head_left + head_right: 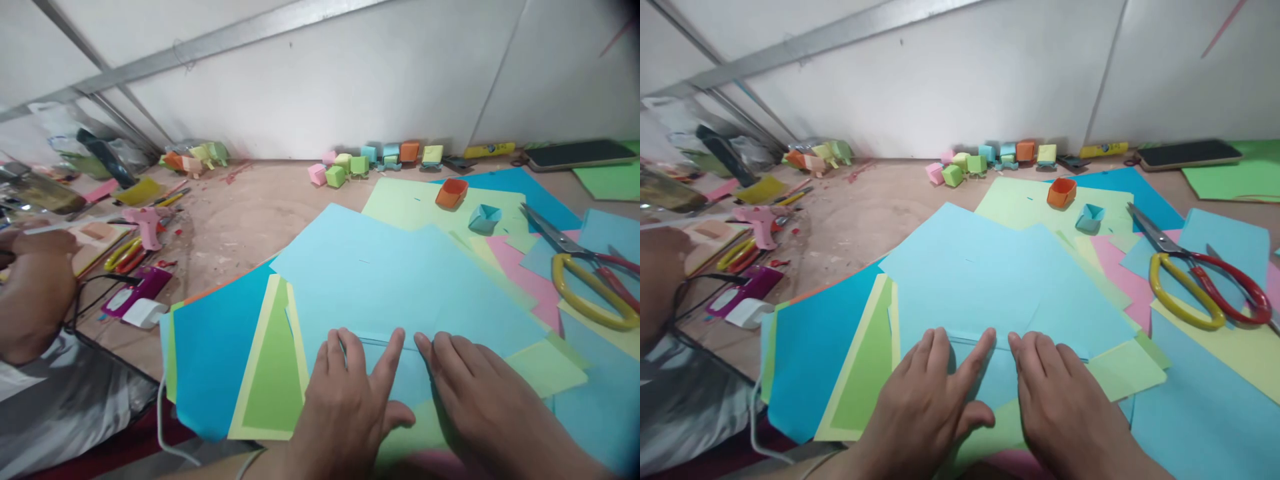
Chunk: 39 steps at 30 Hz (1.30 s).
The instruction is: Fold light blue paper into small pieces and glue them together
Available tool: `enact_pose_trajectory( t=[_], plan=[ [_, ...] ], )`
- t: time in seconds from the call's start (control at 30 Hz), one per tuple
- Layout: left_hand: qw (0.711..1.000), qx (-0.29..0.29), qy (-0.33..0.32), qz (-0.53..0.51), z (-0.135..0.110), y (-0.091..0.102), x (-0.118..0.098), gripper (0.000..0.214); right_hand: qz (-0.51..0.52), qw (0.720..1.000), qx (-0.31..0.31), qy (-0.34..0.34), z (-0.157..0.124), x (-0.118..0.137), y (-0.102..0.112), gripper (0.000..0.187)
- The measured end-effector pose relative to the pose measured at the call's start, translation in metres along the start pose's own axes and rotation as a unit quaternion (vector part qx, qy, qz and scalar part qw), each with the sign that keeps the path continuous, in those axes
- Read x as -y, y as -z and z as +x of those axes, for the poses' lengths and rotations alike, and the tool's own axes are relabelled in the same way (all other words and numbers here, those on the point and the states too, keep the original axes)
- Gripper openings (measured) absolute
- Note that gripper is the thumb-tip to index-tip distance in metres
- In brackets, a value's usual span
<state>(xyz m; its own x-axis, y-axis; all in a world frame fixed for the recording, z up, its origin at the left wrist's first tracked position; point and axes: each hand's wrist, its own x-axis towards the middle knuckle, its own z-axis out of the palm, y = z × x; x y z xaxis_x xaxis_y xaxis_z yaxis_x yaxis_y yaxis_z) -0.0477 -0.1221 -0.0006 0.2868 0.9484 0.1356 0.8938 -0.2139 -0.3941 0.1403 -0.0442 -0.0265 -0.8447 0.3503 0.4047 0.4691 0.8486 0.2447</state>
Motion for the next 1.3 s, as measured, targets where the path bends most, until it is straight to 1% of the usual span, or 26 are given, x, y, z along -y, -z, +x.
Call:
enact_pose_trajectory(
  t=[0.07,0.13,0.23,0.33,0.47,0.6,0.7,0.77,0.83,0.9,0.97,1.0,1.03,1.07,1.1,1.2,1.27,1.3],
  plan=[
    [1.000,0.019,0.015,0.008,0.006,0.003,-0.008,0.100,0.004,1.000,0.005,-0.012,0.003,0.002,0.002,0.039],
    [0.998,0.051,0.048,0.004,0.012,0.005,-0.013,0.098,0.004,1.000,0.007,-0.011,0.006,0.002,0.005,0.040],
    [0.997,0.058,0.047,-0.016,0.014,0.005,-0.012,0.094,-0.008,1.000,0.009,0.008,0.007,-0.001,0.007,0.042],
    [0.997,0.055,0.039,-0.041,0.009,0.003,-0.002,0.086,-0.015,0.999,0.011,0.040,0.003,-0.004,0.005,0.046],
    [0.996,0.060,0.045,-0.054,0.002,0.001,0.008,0.081,-0.013,0.999,0.028,0.037,-0.001,-0.005,0.001,0.047],
    [0.996,0.058,0.045,-0.039,-0.007,-0.003,0.015,0.083,-0.015,0.999,0.031,0.039,-0.003,-0.004,0.001,0.047],
    [0.996,0.061,0.067,-0.002,-0.016,-0.009,0.028,0.084,-0.014,0.998,0.034,0.046,-0.004,-0.004,0.001,0.048],
    [0.995,0.066,0.077,0.016,-0.020,-0.010,0.040,0.077,-0.013,0.998,0.033,0.043,-0.004,-0.004,0.002,0.048],
    [0.993,0.075,0.095,0.010,-0.019,-0.007,0.049,0.062,-0.011,0.999,0.026,0.040,-0.002,-0.004,0.003,0.047],
    [0.992,0.060,0.106,-0.028,-0.013,0.001,0.054,0.041,-0.010,0.999,0.014,0.027,0.001,-0.005,0.004,0.044],
    [0.990,0.013,0.097,-0.098,-0.003,0.010,0.054,0.022,-0.008,1.000,0.002,0.008,0.005,-0.008,0.005,0.042],
    [0.986,-0.006,0.087,-0.139,0.003,0.015,0.052,0.017,-0.010,1.000,-0.002,0.001,0.007,-0.010,0.005,0.041],
    [0.981,-0.011,0.071,-0.180,0.010,0.019,0.050,0.017,-0.016,1.000,-0.008,-0.007,0.008,-0.013,0.005,0.041],
    [0.974,0.000,0.052,-0.221,0.017,0.022,0.047,0.019,-0.025,1.000,-0.015,-0.012,0.009,-0.015,0.005,0.040],
    [0.965,0.025,0.028,-0.260,0.025,0.023,0.044,0.021,-0.033,0.999,-0.020,-0.019,0.009,-0.017,0.005,0.039],
    [0.922,0.124,-0.035,-0.364,0.049,0.021,0.035,0.023,-0.029,0.996,-0.020,-0.080,0.007,-0.022,0.003,0.031],
    [0.890,0.161,-0.040,-0.424,0.064,0.016,0.029,0.021,-0.003,0.991,-0.010,-0.132,0.004,-0.023,0.002,0.026],
    [0.877,0.167,-0.030,-0.449,0.071,0.013,0.027,0.020,0.016,0.987,-0.002,-0.157,0.002,-0.025,0.001,0.025]
  ],
)
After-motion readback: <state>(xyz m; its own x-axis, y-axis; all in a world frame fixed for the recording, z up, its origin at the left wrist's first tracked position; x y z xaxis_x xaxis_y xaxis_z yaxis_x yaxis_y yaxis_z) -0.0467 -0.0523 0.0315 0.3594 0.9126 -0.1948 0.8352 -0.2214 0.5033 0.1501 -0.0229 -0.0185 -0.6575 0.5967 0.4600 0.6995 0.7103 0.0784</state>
